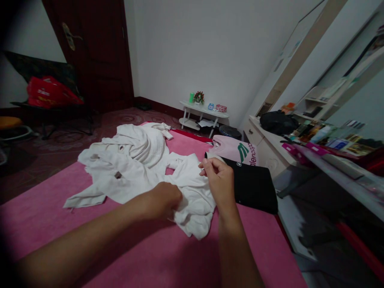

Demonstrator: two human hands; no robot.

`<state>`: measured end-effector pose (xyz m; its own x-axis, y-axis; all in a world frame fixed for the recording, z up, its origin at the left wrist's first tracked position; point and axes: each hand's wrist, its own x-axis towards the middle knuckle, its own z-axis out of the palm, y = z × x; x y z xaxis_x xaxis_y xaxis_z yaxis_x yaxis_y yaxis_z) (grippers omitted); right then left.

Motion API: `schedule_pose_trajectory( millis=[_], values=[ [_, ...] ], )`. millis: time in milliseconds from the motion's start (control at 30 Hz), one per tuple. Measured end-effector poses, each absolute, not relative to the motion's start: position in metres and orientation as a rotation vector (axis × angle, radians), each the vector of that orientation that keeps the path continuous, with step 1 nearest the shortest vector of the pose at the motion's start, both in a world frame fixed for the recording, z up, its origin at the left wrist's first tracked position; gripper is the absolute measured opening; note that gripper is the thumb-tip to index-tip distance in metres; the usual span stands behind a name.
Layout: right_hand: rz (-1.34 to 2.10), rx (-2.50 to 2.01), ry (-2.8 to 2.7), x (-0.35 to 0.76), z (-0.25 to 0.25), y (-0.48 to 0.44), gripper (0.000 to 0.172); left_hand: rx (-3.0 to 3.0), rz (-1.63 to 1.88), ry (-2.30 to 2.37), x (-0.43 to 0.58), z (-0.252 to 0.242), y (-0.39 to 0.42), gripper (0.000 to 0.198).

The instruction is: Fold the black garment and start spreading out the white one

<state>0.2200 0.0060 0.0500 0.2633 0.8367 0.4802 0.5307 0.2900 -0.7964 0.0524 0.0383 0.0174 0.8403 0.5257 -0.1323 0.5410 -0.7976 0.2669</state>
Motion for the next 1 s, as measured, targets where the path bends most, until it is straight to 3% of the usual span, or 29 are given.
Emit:
schedule_pose_trajectory(
  millis=[133,267,367,467,600,667,700,800,1000],
  values=[
    [0.303,-1.374,-1.416,0.212,0.057,0.000,0.027,2.471,0.472,0.848,0.024,0.032,0.080,0.014],
    [0.340,-1.346,-1.416,0.190,0.062,-0.006,0.029,1.844,1.087,0.997,-0.004,0.036,0.123,0.024],
    [0.436,-1.350,-1.621,0.162,0.052,-0.009,0.028,1.436,1.297,1.033,-0.021,0.041,0.137,0.029],
    [0.525,-1.394,-1.965,0.131,0.026,-0.014,0.015,1.274,1.427,1.031,-0.031,0.049,0.139,0.031],
    [0.430,-1.561,-2.304,0.101,-0.018,-0.020,0.069,1.218,1.518,1.022,-0.037,0.056,0.137,0.030],
    [0.343,-1.663,-2.392,0.093,-0.032,-0.018,0.076,1.206,1.539,1.034,-0.038,0.056,0.138,0.030],
    [0.288,-1.712,-2.418,0.091,-0.036,-0.016,0.072,1.202,1.557,1.041,-0.038,0.056,0.138,0.031],
    [0.107,-1.831,-2.465,0.092,-0.040,-0.007,0.038,1.181,1.624,1.057,-0.041,0.057,0.140,0.031],
    [0.186,-1.767,-2.274,0.128,-0.013,0.001,0.011,1.127,1.715,1.075,-0.050,0.062,0.142,0.031]
  ],
)
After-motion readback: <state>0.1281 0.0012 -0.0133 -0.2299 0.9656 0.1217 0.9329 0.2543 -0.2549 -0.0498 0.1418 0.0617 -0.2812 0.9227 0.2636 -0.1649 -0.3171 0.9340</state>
